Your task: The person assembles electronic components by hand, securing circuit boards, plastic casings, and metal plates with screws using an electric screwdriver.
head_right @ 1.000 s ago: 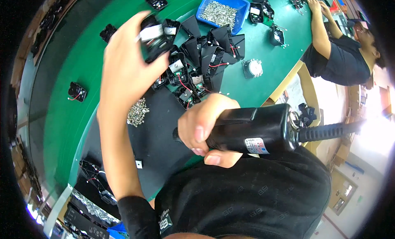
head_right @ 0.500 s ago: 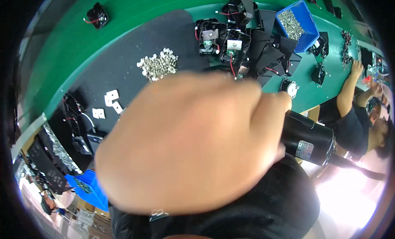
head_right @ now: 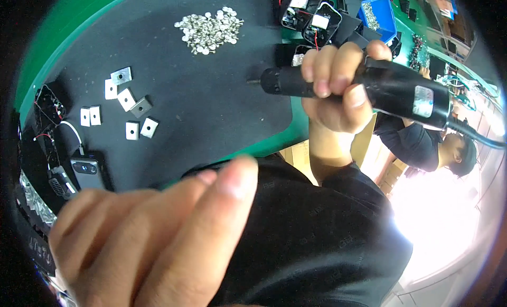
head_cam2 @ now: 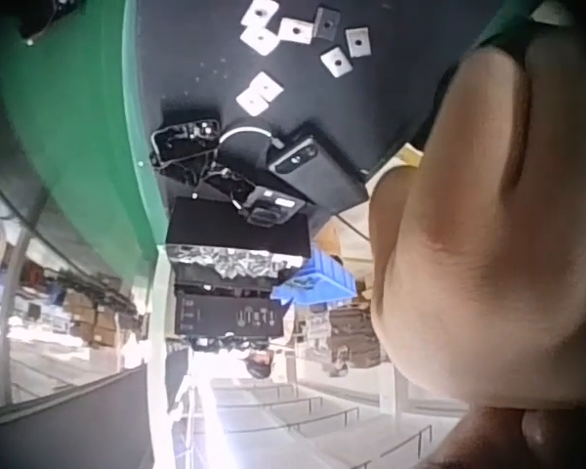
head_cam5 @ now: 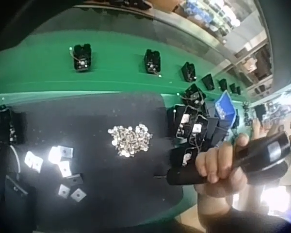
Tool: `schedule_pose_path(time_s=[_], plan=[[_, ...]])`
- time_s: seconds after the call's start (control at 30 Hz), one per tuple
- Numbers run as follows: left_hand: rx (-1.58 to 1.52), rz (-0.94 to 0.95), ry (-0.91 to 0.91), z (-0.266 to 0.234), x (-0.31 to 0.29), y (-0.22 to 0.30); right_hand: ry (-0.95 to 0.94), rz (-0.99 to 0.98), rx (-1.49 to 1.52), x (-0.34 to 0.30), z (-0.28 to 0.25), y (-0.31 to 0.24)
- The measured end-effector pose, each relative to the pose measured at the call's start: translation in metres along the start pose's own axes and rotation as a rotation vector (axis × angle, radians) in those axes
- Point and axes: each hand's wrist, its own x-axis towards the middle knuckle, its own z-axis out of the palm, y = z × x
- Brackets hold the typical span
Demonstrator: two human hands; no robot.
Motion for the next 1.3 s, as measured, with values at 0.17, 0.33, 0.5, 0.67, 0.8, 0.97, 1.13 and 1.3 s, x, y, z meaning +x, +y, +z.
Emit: schedule_pose_path(time_s=[0.17, 0.33, 0.5, 0.67, 0.8, 0.97, 1.13, 1.3], plan=[[0.044, -0.047, 0.008, -0.022, -0.014, -0.005, 0.114, -0.148, -0.081, 0.041, 0.012, 0.007], [0.058, -0.146, 0.179, -0.060, -0.059, -0.014, 0.213, -0.278, -0.239, 0.069, 0.017, 0.018], [0.391, -0.398, 0.300, -0.018, -0.026, -0.073, 0.257, -0.276, -0.315, 0.066, 0.007, 0.033], [0.469, -0.472, 0.206, 0.011, -0.012, -0.110, 0.282, -0.312, -0.142, 0.066, 0.018, 0.031], [0.426, -0.520, 0.217, 0.009, -0.006, -0.114, 0.204, -0.295, 0.016, 0.064, 0.016, 0.016], [0.341, -0.496, 0.275, 0.001, 0.007, -0.120, 0.208, -0.328, -0.093, 0.067, 0.013, 0.035], [0.320, -0.478, 0.529, -0.034, 0.046, -0.133, 0.233, -0.351, -0.184, 0.070, 0.006, 0.047], [0.509, -0.393, 0.540, -0.078, 0.113, -0.156, 0.269, -0.334, -0.124, 0.072, 0.011, 0.037]])
